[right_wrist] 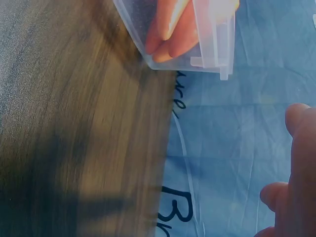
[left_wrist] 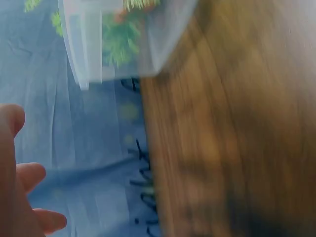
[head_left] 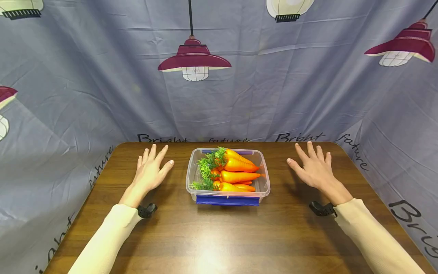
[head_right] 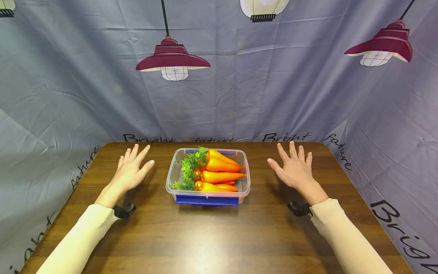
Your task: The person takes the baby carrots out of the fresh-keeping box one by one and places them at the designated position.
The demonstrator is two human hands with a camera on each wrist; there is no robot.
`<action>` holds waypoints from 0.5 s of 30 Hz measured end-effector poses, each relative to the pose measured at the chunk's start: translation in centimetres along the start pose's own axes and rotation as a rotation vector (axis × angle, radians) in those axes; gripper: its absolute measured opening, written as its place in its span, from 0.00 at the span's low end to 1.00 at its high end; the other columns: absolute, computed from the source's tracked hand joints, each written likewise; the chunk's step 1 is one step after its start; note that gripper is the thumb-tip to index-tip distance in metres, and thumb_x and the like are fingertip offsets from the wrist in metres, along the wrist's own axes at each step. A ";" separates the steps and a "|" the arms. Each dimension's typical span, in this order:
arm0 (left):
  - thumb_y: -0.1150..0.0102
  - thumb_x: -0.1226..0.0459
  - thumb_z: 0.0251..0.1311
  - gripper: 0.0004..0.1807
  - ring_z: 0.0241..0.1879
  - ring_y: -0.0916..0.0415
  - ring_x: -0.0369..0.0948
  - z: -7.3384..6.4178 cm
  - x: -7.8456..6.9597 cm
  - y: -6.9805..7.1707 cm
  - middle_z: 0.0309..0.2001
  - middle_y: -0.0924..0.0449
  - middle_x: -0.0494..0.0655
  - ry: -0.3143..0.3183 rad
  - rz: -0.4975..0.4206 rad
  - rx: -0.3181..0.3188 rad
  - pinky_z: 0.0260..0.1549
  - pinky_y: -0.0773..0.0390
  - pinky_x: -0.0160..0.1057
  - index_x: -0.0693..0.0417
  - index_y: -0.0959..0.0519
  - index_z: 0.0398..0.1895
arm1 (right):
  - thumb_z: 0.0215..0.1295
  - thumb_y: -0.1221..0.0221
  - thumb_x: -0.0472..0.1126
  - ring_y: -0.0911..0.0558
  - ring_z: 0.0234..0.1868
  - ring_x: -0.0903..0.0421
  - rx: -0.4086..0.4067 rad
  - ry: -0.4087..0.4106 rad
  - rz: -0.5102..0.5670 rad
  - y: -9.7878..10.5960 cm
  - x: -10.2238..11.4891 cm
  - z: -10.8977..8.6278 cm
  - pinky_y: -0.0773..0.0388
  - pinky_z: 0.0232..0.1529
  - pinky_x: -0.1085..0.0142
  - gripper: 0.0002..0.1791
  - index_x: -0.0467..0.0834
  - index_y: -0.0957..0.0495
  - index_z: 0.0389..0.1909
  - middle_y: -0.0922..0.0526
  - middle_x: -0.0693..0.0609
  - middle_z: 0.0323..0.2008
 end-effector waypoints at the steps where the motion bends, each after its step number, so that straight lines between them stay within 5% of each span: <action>1: 0.58 0.43 0.76 0.37 0.79 0.68 0.71 0.0 -0.2 -0.3 0.81 0.62 0.69 -0.010 -0.033 -0.009 0.73 0.66 0.73 0.46 0.49 0.83 | 0.74 0.66 0.72 0.60 0.75 0.17 0.002 0.001 -0.001 0.0 0.0 0.0 0.69 0.68 0.21 0.47 0.47 0.55 0.83 0.62 0.25 0.79; 11: 0.51 0.56 0.76 0.31 0.77 0.46 0.65 0.3 -2.6 -4.3 0.79 0.47 0.67 -0.123 -0.419 -0.056 0.69 0.39 0.69 0.52 0.39 0.79 | 0.74 0.67 0.73 0.61 0.76 0.18 0.023 0.004 0.008 -0.1 0.4 0.1 0.71 0.69 0.23 0.47 0.46 0.56 0.83 0.62 0.26 0.79; 15: 0.50 0.61 0.75 0.29 0.75 0.40 0.64 0.4 -3.0 -5.6 0.77 0.42 0.64 -0.133 -0.558 -0.044 0.70 0.35 0.65 0.54 0.37 0.77 | 0.74 0.67 0.73 0.60 0.76 0.18 0.022 0.006 0.011 -0.1 0.5 0.1 0.70 0.69 0.23 0.47 0.46 0.55 0.83 0.61 0.26 0.79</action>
Point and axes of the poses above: each hand's wrist, its own z-axis towards the middle knuckle, its own y-axis out of the back of the hand, x = y × z, the point moved 1 cm from there along z, towards the middle knuckle
